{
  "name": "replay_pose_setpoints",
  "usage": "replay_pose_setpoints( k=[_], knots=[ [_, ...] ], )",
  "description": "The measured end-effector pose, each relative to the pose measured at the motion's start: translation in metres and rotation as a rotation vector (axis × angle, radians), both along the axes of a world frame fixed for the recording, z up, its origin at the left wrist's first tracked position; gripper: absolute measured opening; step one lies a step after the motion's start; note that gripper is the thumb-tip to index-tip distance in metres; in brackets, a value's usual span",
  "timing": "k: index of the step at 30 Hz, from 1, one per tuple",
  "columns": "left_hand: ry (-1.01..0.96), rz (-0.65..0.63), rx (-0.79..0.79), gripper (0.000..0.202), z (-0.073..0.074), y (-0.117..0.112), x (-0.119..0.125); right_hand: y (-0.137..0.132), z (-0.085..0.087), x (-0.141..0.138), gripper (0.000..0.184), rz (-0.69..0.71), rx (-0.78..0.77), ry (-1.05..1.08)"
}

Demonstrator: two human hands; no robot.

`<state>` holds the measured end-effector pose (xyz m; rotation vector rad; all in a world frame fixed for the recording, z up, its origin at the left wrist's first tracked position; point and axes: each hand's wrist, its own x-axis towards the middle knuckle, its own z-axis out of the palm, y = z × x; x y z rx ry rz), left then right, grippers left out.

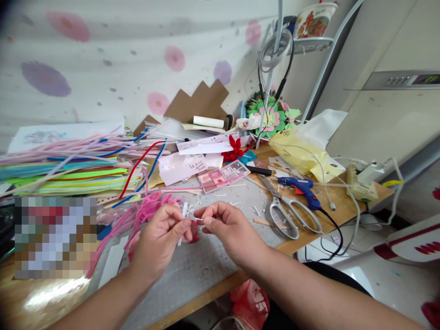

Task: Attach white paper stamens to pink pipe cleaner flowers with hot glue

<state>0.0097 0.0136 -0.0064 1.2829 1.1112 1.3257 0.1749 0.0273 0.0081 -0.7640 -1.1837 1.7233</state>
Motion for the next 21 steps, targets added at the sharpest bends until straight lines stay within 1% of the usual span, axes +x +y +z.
replay_pose_setpoints(
  k=[5, 9, 12, 16, 19, 21],
  knots=[
    [0.059, -0.039, 0.004, 0.013, -0.0009, -0.0007, -0.0009, -0.0021, -0.0001, -0.0026, 0.019, -0.003, 0.033, 0.042],
    [0.086, -0.075, 0.031, 0.013, -0.0014, -0.0013, -0.0022, -0.0023, -0.0012, -0.0034, 0.021, -0.058, 0.019, 0.024],
    [0.085, -0.108, 0.009, 0.015, -0.0014, -0.0006, -0.0023, 0.0002, -0.0009, -0.0007, 0.020, -0.119, 0.052, -0.087],
    [0.054, -0.163, -0.088, 0.023, 0.0005, 0.0008, -0.0008, 0.0038, 0.0016, 0.0042, 0.014, -0.180, 0.195, -0.296],
    [0.073, -0.158, -0.133, 0.016, 0.0016, 0.0005, 0.0002, 0.0047, 0.0029, 0.0050, 0.011, -0.197, 0.297, -0.398],
    [0.096, -0.133, -0.148, 0.018, 0.0010, -0.0002, -0.0002, 0.0047, 0.0034, 0.0037, 0.009, -0.208, 0.348, -0.454]
  ],
)
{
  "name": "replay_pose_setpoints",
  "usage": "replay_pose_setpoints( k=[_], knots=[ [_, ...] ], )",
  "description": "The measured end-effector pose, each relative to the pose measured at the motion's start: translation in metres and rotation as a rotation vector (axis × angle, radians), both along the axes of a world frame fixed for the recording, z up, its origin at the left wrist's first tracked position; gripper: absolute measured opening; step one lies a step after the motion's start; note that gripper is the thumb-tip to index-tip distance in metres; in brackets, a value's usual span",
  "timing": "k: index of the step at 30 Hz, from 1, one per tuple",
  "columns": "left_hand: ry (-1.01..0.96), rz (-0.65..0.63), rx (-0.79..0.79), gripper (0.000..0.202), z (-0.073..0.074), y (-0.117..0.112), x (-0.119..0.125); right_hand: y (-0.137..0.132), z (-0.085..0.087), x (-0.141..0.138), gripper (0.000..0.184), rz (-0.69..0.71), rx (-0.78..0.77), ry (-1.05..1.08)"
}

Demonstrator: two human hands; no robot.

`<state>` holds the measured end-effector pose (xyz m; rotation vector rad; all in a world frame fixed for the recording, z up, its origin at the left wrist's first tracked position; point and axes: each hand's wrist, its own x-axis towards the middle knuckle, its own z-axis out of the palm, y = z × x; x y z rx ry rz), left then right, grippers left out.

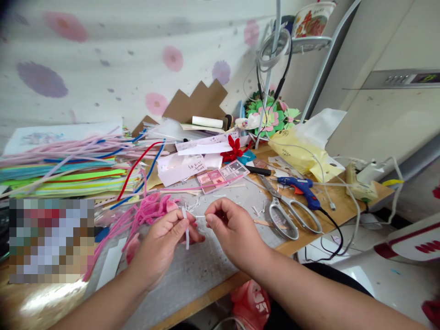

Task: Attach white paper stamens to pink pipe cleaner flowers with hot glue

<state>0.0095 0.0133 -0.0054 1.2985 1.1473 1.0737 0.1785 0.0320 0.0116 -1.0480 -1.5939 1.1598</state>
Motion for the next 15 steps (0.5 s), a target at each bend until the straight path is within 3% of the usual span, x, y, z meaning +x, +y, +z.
replay_pose_setpoints(
  k=[8, 15],
  knots=[
    [0.027, 0.004, 0.050, 0.028, -0.005, -0.005, -0.006, -0.001, 0.005, -0.012, 0.006, -0.049, 0.140, -0.127],
    [-0.032, -0.012, -0.038, 0.028, 0.002, -0.010, -0.003, -0.002, 0.003, -0.017, 0.009, -0.073, 0.296, -0.220]
  ],
)
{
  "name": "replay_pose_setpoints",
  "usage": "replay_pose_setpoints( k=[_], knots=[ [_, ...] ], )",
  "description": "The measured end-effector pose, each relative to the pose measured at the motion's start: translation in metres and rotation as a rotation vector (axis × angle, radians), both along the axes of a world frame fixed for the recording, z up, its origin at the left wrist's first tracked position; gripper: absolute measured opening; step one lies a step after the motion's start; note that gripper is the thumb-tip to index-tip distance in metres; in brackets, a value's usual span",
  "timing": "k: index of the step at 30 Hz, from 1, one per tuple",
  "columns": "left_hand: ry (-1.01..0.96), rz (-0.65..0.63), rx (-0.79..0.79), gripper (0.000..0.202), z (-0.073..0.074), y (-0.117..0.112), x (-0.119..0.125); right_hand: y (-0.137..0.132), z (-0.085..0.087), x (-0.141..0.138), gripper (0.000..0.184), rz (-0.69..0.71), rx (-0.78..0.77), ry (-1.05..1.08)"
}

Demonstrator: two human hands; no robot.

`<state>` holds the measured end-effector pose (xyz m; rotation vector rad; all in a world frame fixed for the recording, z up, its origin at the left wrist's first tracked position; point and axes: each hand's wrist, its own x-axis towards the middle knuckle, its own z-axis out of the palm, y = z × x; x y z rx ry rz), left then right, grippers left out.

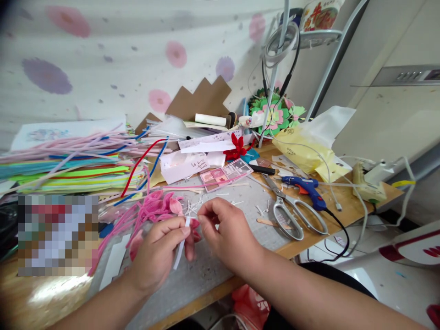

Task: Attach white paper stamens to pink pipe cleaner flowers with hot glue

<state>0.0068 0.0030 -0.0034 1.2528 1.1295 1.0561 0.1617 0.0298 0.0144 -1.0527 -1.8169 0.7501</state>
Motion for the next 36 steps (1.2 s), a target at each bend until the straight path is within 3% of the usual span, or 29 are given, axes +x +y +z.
replay_pose_setpoints(
  k=[5, 10, 18, 25, 31, 36],
  knots=[
    [0.026, 0.021, -0.003, 0.027, 0.001, -0.001, 0.001, -0.001, -0.005, 0.001, 0.011, -0.010, 0.070, -0.096],
    [0.051, 0.029, -0.018, 0.026, 0.002, -0.001, 0.001, -0.001, -0.003, 0.002, 0.009, 0.034, 0.055, -0.055],
    [0.048, 0.017, -0.056, 0.024, 0.005, -0.001, 0.002, -0.003, 0.001, 0.004, 0.004, 0.206, -0.327, 0.215],
    [0.072, -0.035, -0.074, 0.024, 0.007, 0.001, 0.002, 0.001, 0.003, 0.004, 0.009, 0.274, -0.550, 0.305],
    [0.215, -0.051, -0.021, 0.024, 0.010, 0.000, 0.002, 0.000, 0.005, 0.006, 0.008, 0.227, -0.485, 0.194],
    [0.438, -0.067, 0.203, 0.027, 0.015, 0.000, 0.001, 0.001, 0.005, 0.006, 0.005, 0.199, -0.416, 0.126]
  ],
)
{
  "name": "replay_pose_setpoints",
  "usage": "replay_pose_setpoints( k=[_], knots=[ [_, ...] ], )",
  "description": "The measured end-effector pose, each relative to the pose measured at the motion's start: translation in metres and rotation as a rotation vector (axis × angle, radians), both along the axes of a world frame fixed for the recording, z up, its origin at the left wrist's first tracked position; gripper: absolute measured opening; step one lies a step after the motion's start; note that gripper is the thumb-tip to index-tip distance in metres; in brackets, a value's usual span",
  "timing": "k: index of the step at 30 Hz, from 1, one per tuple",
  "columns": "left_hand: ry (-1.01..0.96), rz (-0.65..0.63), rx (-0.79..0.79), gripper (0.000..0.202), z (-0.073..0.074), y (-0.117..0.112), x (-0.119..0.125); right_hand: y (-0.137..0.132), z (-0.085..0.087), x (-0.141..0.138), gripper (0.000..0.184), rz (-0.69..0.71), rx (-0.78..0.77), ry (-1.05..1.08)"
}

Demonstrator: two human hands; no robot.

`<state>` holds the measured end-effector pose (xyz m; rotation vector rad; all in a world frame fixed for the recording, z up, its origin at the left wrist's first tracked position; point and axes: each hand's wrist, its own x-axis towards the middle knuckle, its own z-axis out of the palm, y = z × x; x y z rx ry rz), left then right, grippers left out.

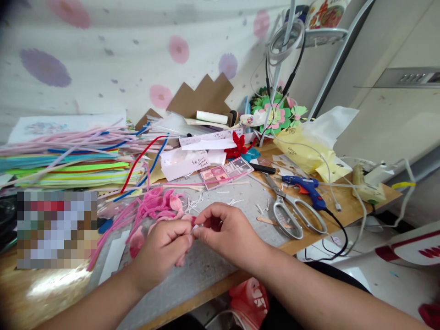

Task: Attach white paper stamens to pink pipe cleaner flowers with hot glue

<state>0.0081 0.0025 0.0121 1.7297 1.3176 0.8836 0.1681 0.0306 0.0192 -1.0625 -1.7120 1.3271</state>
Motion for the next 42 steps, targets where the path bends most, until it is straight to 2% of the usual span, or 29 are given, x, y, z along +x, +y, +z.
replay_pose_setpoints(
  k=[4, 8, 15, 19, 23, 28, 33, 42],
  knots=[
    [0.162, -0.024, 0.132, 0.028, 0.000, 0.001, -0.001, 0.001, 0.000, 0.001, 0.007, 0.004, 0.023, -0.008],
    [0.243, -0.045, 0.151, 0.029, -0.002, 0.002, -0.004, 0.002, 0.002, 0.004, 0.005, 0.019, -0.008, 0.011],
    [0.037, -0.082, 0.018, 0.027, 0.004, 0.002, -0.004, 0.005, 0.002, 0.014, 0.010, 0.077, -0.137, 0.129],
    [-0.061, -0.122, -0.105, 0.027, 0.004, 0.003, -0.005, 0.006, -0.001, 0.016, 0.012, 0.161, -0.229, 0.169],
    [-0.092, -0.145, -0.180, 0.028, 0.003, 0.003, -0.007, 0.005, -0.003, 0.015, 0.013, 0.226, -0.277, 0.205],
    [-0.080, -0.147, -0.178, 0.027, 0.004, 0.002, -0.006, 0.005, -0.003, 0.013, 0.012, 0.217, -0.298, 0.165],
    [-0.072, -0.151, -0.169, 0.026, 0.005, 0.002, -0.006, 0.004, -0.001, 0.012, 0.009, 0.197, -0.247, 0.096],
    [-0.036, -0.187, -0.183, 0.023, 0.007, 0.004, -0.007, -0.001, 0.001, 0.008, 0.008, 0.135, 0.022, -0.097]
  ],
)
